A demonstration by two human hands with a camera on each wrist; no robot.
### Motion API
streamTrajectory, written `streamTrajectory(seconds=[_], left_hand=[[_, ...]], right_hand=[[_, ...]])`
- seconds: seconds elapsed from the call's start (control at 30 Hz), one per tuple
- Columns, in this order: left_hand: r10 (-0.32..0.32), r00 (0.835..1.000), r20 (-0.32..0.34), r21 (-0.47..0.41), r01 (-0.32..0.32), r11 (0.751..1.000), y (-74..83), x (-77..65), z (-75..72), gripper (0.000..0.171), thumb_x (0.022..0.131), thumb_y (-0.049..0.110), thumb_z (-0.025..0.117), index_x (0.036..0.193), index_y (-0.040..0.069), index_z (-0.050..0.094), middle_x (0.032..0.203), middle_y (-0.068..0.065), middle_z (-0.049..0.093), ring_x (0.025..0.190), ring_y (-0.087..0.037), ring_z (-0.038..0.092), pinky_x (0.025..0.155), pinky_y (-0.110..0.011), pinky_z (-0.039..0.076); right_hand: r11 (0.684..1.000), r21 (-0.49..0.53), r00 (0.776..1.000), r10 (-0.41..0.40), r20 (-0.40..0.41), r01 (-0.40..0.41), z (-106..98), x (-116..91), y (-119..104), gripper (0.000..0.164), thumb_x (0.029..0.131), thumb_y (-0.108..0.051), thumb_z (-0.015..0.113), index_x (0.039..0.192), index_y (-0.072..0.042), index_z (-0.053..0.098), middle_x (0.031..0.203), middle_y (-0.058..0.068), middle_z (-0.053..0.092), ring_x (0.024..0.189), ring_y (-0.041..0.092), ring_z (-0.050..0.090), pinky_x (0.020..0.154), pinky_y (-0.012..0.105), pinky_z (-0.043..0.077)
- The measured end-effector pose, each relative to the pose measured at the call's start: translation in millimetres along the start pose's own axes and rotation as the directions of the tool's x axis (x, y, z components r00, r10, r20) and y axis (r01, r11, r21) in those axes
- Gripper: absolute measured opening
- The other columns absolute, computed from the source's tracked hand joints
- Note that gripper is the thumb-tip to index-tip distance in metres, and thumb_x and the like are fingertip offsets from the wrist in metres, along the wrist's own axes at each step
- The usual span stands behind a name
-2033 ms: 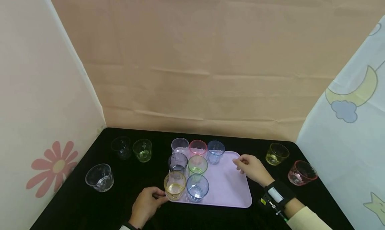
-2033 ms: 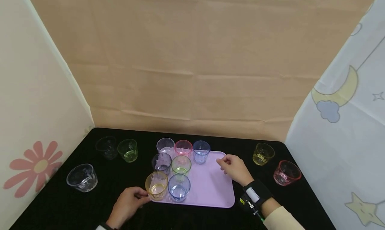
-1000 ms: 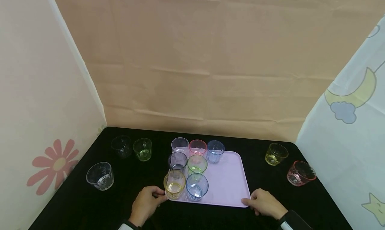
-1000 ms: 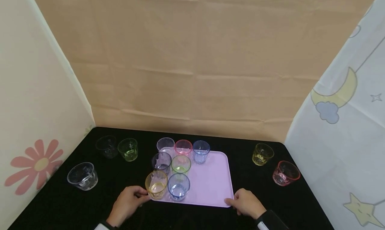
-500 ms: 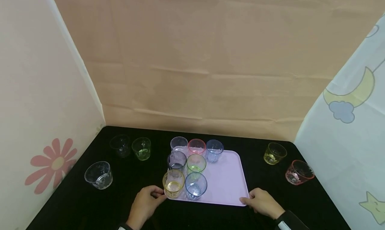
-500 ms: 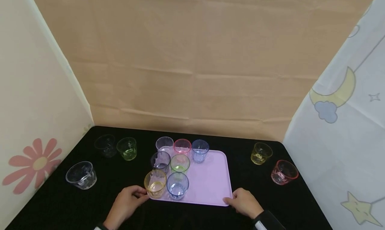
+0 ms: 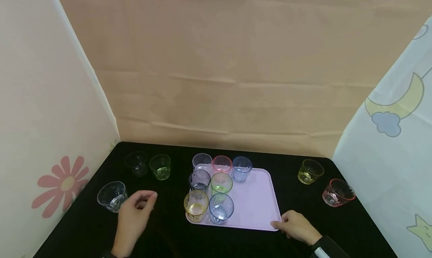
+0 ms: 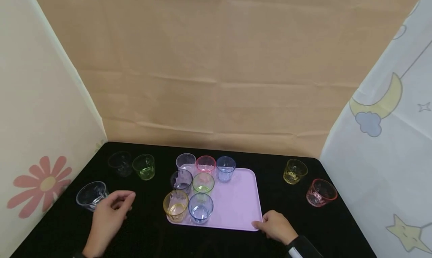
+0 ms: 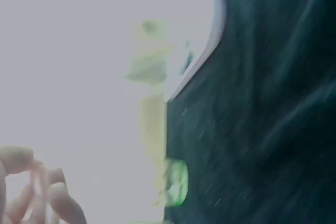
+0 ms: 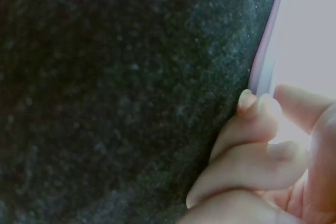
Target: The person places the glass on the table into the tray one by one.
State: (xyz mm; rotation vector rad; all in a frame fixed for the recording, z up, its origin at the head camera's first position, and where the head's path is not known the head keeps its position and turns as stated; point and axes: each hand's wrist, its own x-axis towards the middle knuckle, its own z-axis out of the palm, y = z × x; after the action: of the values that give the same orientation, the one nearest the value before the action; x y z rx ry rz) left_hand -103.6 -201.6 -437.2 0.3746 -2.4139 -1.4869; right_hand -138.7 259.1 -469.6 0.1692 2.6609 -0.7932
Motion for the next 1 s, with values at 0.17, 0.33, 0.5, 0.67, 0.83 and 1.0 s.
streamTrajectory(seconds=[0.17,0.33,0.5,0.67,0.83,1.0], left_hand=[[0.131,0.959,-0.25,-0.102,-0.161,0.982,-1.2,15.1,-26.3,0.018,0.096,0.01,0.071,0.112,0.003,0.07,0.09,0.007,0.067,0.074,-0.003,0.064,0.063,-0.014,0.051],[0.105,0.92,-0.378,-0.155,-0.175,0.972,-14.7,26.4,-45.7,0.053,0.098,0.012,0.067,0.146,0.003,0.046,0.124,0.005,0.055,0.113,-0.004,0.053,0.092,-0.01,0.038],[-0.025,0.943,-0.333,-0.279,-0.074,0.957,-39.3,31.4,-59.7,0.087,0.1,0.027,0.061,0.163,0.014,0.002,0.17,-0.009,0.005,0.154,-0.013,0.004,0.12,-0.023,0.002],[-0.138,0.958,-0.252,-0.402,0.026,0.915,-60.8,37.2,-61.2,0.1,0.101,0.032,0.062,0.16,0.02,-0.017,0.168,-0.001,-0.022,0.149,-0.006,-0.02,0.117,-0.018,-0.01],[-0.23,0.947,-0.224,-0.441,0.112,0.891,-72.2,43.7,-50.8,0.105,0.099,0.021,0.066,0.16,0.018,-0.02,0.167,-0.005,-0.023,0.15,-0.009,-0.022,0.118,-0.02,-0.01],[-0.279,0.944,-0.177,-0.379,0.196,0.904,-78.1,47.2,-42.3,0.117,0.095,0.023,0.073,0.157,0.02,-0.027,0.167,-0.007,-0.024,0.151,-0.018,-0.02,0.122,-0.033,-0.008]], right_hand=[[1.0,0.011,1.0,0.006,-0.002,-0.006,0.0,0.6,-0.5,0.037,0.088,-0.031,0.079,0.065,-0.009,0.06,0.055,0.002,0.053,0.049,0.014,0.048,0.05,0.026,0.035],[1.0,0.021,1.0,0.019,0.005,-0.019,1.2,1.8,0.0,0.037,0.088,-0.032,0.079,0.065,-0.009,0.06,0.055,0.002,0.053,0.05,0.014,0.048,0.05,0.026,0.036],[0.999,0.013,0.999,0.042,0.01,-0.042,1.3,1.8,-0.9,0.037,0.088,-0.032,0.079,0.065,-0.009,0.06,0.056,0.002,0.053,0.05,0.014,0.048,0.051,0.026,0.035],[0.999,0.012,0.999,0.047,0.009,-0.047,2.1,1.8,-0.4,0.037,0.088,-0.032,0.079,0.065,-0.009,0.06,0.055,0.002,0.053,0.05,0.014,0.047,0.051,0.025,0.035],[0.999,0.026,0.999,0.043,0.007,-0.043,2.1,2.9,1.6,0.038,0.088,-0.031,0.079,0.064,-0.009,0.059,0.054,0.001,0.053,0.049,0.013,0.047,0.051,0.025,0.034],[0.998,0.052,0.999,0.026,0.022,-0.027,1.2,3.2,4.0,0.039,0.088,-0.031,0.079,0.063,-0.009,0.059,0.054,0.001,0.052,0.049,0.013,0.047,0.051,0.025,0.034]])
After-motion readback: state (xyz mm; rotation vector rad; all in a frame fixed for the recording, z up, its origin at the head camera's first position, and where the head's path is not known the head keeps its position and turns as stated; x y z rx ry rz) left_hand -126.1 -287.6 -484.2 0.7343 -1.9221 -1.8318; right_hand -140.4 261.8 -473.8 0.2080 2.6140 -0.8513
